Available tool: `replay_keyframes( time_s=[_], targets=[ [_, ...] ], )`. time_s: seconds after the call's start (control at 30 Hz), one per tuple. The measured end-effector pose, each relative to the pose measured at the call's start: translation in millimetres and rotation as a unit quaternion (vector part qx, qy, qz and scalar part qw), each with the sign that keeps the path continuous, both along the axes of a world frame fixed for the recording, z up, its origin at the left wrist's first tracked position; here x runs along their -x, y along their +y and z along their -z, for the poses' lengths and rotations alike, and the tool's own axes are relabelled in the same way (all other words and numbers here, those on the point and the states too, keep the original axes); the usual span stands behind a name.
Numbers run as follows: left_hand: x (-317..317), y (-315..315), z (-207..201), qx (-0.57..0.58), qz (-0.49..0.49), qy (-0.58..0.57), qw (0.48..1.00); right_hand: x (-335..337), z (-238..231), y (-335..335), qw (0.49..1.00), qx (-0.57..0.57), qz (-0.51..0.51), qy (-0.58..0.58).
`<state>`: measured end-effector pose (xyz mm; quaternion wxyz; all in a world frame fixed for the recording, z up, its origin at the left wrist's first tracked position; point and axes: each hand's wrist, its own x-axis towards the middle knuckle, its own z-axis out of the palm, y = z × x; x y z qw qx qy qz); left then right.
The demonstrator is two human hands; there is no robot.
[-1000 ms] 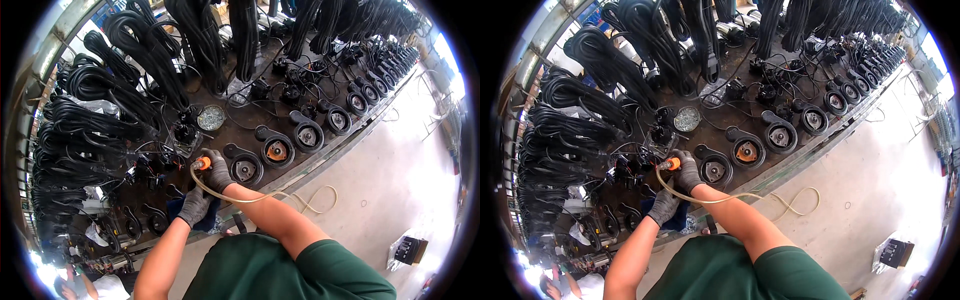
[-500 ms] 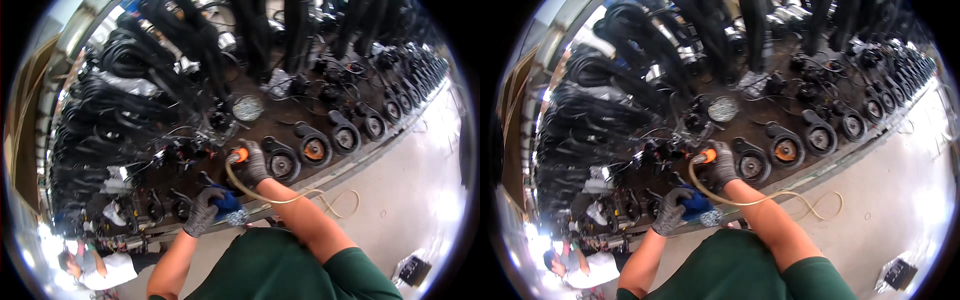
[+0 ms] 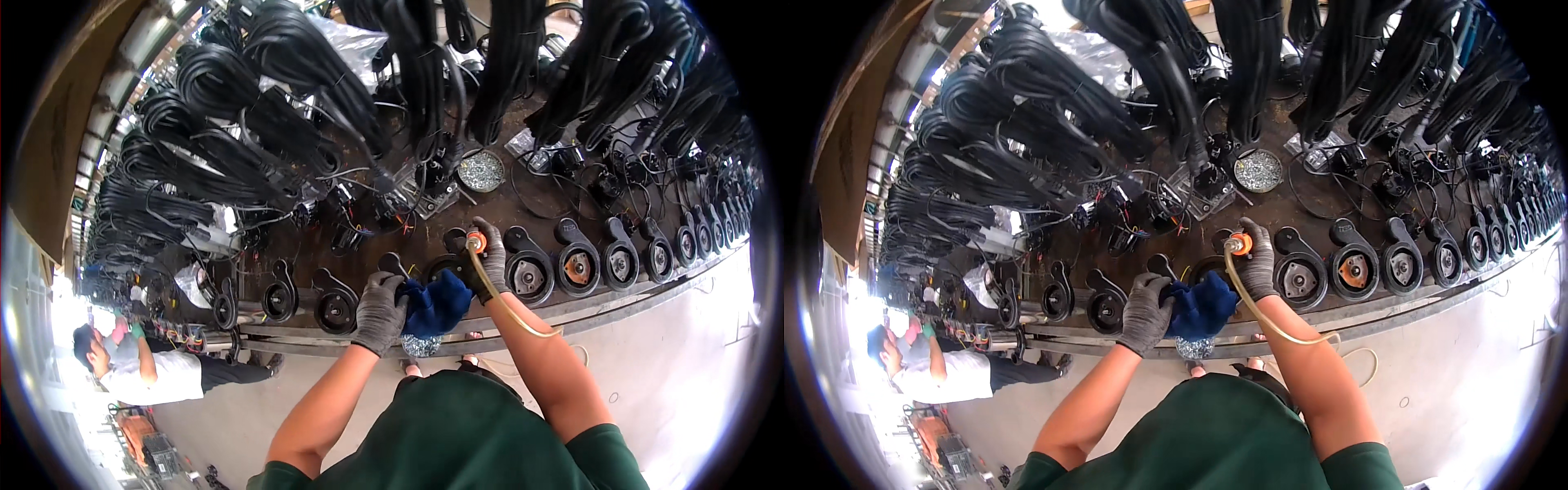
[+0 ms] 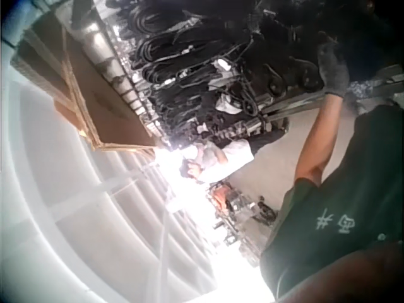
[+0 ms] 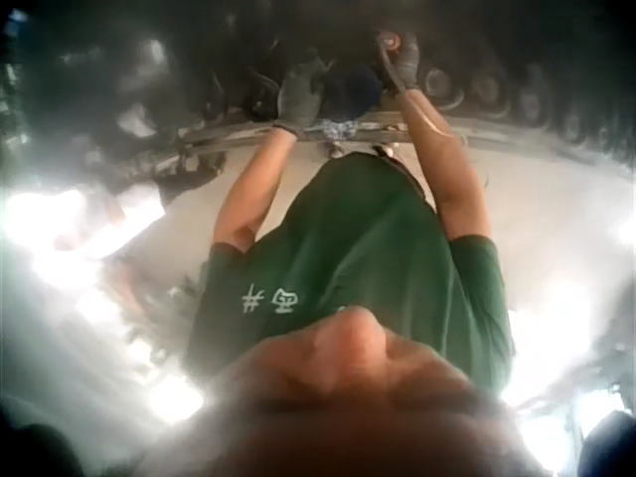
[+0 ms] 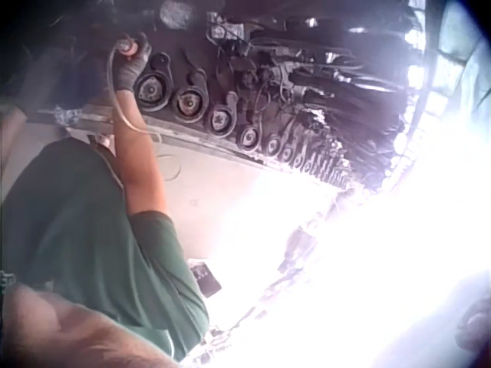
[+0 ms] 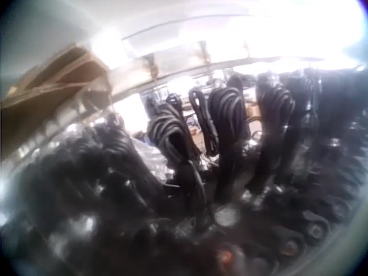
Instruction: The person uses a power tool to drive screws into electrical components, wipes the components with a blue cloth, and moves finished units from the rack to the assembly table.
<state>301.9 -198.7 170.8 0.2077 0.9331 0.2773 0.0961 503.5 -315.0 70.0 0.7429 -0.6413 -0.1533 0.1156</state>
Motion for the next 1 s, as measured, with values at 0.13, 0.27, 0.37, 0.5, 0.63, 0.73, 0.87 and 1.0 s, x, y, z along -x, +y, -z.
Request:
replay_keyframes(
  time_s=[0.13, 0.27, 0.37, 0.5, 0.63, 0.73, 0.87, 1.0],
  targets=[
    [-3, 15, -14, -0.066, 0.029, 0.041, 0.997, -5, 15, 2, 0.986, -0.101, -0.017, 0.134],
    [16, 43, 1, 0.123, 0.01, -0.123, 0.985, 3, 4, 4, 0.985, -0.119, -0.02, 0.119],
    [5, 33, -34, -0.009, 0.112, -0.021, 0.993, -1, 1, 1, 0.97, -0.153, -0.019, 0.189],
    [4, 26, -20, 0.019, 0.132, 0.075, 0.988, 2, -1, 6, 0.961, -0.186, -0.033, 0.203],
    [27, 53, -28, 0.036, 0.12, -0.121, 0.985, -2, 5, 8, 0.946, -0.222, -0.018, 0.238],
    [50, 87, -76, 0.135, -0.066, -0.177, 0.973, -2, 1, 3, 0.938, -0.241, -0.012, 0.248],
    [60, 113, -162, 0.254, -0.21, -0.308, 0.892, 4, -7, 1, 1.0, -0.015, 0.018, -0.013],
    [28, 49, -160, 0.19, -0.104, -0.182, 0.959, -7, 16, 2, 0.971, -0.162, -0.02, 0.177]
  ],
)
